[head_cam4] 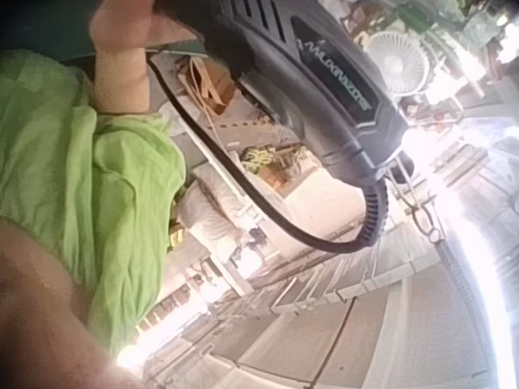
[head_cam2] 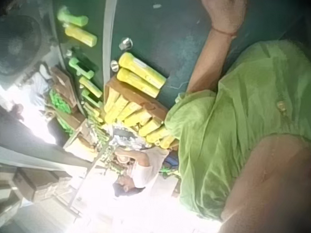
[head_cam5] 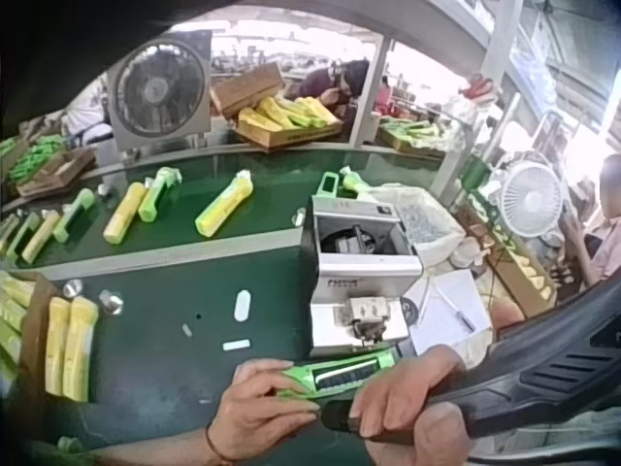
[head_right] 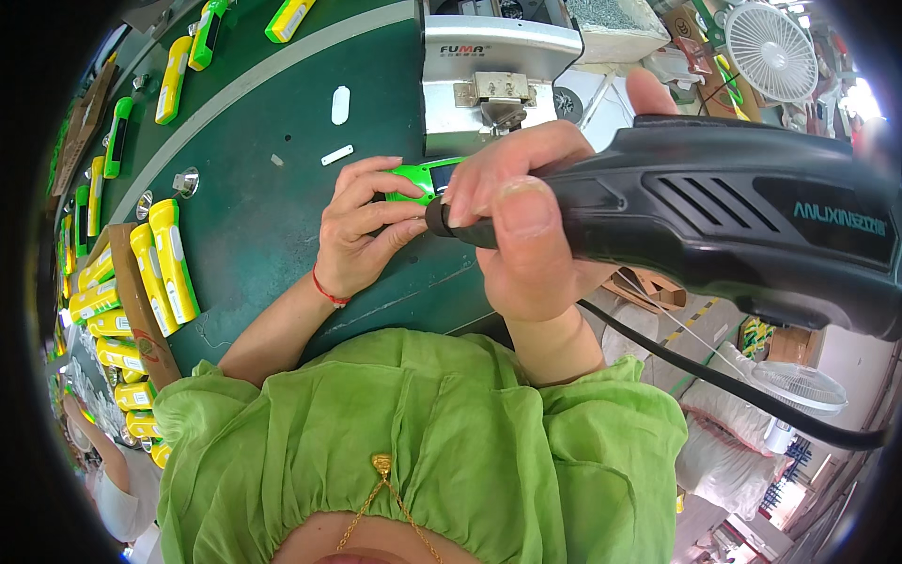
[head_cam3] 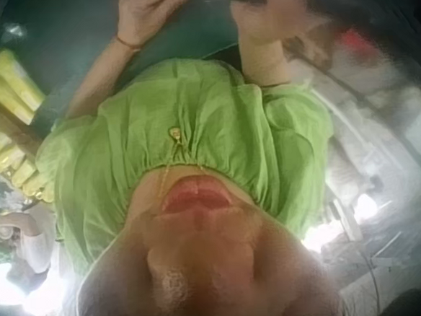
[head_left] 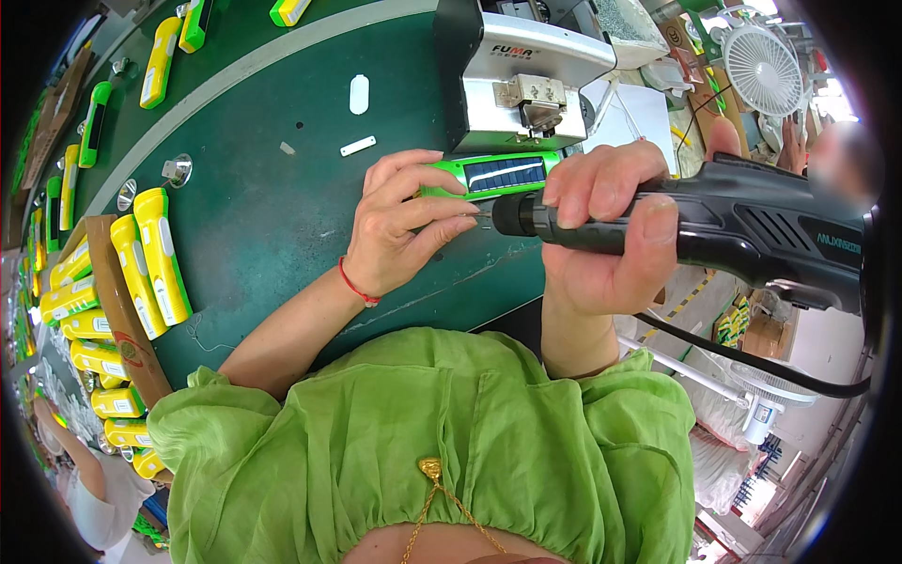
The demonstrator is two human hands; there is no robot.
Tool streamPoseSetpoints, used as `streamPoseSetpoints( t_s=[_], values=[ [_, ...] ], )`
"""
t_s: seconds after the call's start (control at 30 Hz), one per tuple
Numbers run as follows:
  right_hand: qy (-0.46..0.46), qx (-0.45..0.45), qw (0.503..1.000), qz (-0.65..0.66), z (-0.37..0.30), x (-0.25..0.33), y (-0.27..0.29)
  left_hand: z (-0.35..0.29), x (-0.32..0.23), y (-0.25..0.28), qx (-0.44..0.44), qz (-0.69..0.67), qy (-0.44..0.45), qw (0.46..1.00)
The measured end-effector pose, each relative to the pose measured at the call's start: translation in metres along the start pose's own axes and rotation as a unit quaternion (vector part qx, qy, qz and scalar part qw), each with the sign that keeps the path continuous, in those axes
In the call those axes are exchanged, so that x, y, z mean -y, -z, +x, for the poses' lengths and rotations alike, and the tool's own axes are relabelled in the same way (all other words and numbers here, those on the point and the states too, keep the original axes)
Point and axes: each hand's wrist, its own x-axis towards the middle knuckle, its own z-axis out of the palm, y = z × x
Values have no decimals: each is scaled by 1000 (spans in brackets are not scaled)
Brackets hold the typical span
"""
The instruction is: The person assembles small solar-powered flashlights by screwing together flashlight housings, solar panels, and plastic caps with an electric screwdriver.
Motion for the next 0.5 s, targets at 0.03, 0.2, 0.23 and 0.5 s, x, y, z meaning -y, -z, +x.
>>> streamPoseSetpoints(
  t_s=[0.03,0.2,0.23,0.5],
  values=[
    [-2,0,1000,2,0,1,0,0,0,1,2,0,0,1000],
    [-11,2,1000,15,1,3,0,3,0,2,-3,-34,-7,999],
    [-15,2,1000,18,0,4,-1,4,-1,3,-2,-34,-5,999],
    [1,27,999,-44,-11,-3,0,3,0,2,17,-31,25,999]
  ],
)
